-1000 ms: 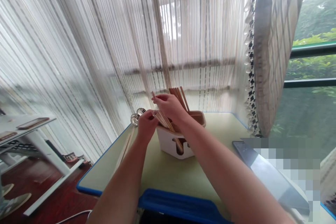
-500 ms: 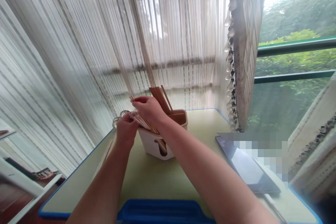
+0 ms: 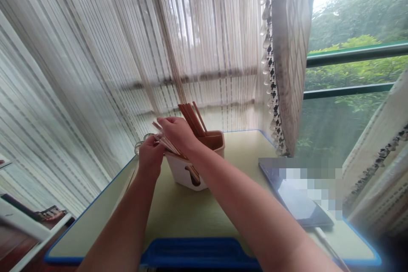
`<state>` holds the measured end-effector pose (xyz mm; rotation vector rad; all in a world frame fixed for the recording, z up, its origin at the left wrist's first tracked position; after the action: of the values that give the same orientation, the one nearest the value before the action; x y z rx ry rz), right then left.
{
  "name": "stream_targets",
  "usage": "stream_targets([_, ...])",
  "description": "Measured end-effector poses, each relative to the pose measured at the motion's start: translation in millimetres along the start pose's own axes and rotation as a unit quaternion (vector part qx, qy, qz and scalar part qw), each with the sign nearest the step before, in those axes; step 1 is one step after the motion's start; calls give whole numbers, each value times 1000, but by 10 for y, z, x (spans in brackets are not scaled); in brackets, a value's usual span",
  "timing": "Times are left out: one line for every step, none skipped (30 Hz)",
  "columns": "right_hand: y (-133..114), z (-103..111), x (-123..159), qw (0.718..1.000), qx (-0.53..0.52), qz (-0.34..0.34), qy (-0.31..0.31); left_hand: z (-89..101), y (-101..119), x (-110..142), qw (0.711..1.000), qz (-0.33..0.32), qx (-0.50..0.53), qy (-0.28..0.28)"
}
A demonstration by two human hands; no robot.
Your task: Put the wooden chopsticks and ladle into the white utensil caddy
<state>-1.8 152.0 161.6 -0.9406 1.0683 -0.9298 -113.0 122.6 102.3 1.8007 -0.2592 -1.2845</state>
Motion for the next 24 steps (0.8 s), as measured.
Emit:
stream_targets([-34,12,26,1000,18,19,11,2,-18,-8,1000,4,7,-1])
stream_targets([-70,23,55,998,40,37,22,9,-36,-19,1000,6,15,2])
stream_targets([-104,28,85,996,66,52,27,18,-54,-30,1000,6,21,4])
stream_targets([-132,28,112,993,92,61,28,23,-69,-41,1000,6,26,3])
stream_targets([-151,24,133,991,114,65,24,29,-83,-50,999,7,31,3])
stream_targets([-161,17,149,989,131,65,18,37,-94,-56,999,8,34,5])
stream_targets([-165,12,159,988,139,63,13,45,-99,-60,999,7,35,8])
stream_targets([-167,16,164,988,140,61,16,55,-97,-64,999,2,35,14])
stream_targets([-167,27,164,989,135,59,26,63,-89,-68,999,-9,34,17])
stream_targets([-163,41,162,989,129,58,39,71,-76,-72,999,-24,31,21])
stream_targets([-158,56,158,990,123,56,51,78,-60,-76,999,-42,25,24])
stream_targets([-152,69,152,990,119,54,61,82,-46,-80,998,-60,17,23])
stream_targets([-143,82,145,989,118,50,68,85,-37,-82,997,-74,6,21])
stream_targets([-133,91,135,989,121,44,69,89,-35,-83,996,-83,-7,19])
stream_targets([-124,100,124,989,128,37,67,89,-39,-82,996,-85,-18,15])
stream_targets([-113,113,112,988,138,28,64,86,-45,-79,996,-83,-27,10])
stream_targets([-103,127,99,987,148,18,63,78,-53,-75,996,-78,-31,2])
stream_targets([-93,142,85,986,156,7,59,65,-60,-69,997,-69,-30,-8])
stream_targets([-82,154,70,986,160,-4,53,54,-66,-62,998,-57,-24,-14])
stream_targets([-70,164,56,986,159,-14,47,39,-72,-54,999,-44,-13,-22])
stream_targets([-58,172,42,987,154,-24,41,24,-77,-47,999,-29,0,-28])
stream_targets([-47,176,30,988,148,-33,35,12,-83,-41,999,-15,15,-32])
stream_targets([-36,179,20,988,143,-41,31,2,-87,-38,999,-4,28,-35])
stream_targets([-29,179,15,989,140,-46,27,-4,-87,-38,999,0,37,-37])
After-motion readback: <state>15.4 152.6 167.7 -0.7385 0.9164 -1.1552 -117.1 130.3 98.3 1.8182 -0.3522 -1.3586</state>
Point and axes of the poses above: each hand's wrist, its own x-axis away from the middle knuckle, its own z-axis out of the back of the hand, y = z × x, the point moved 6 cm from there along -x, towards the middle knuckle, and after that the axes turned 14 degrees about -z, right-handed, at the moved point
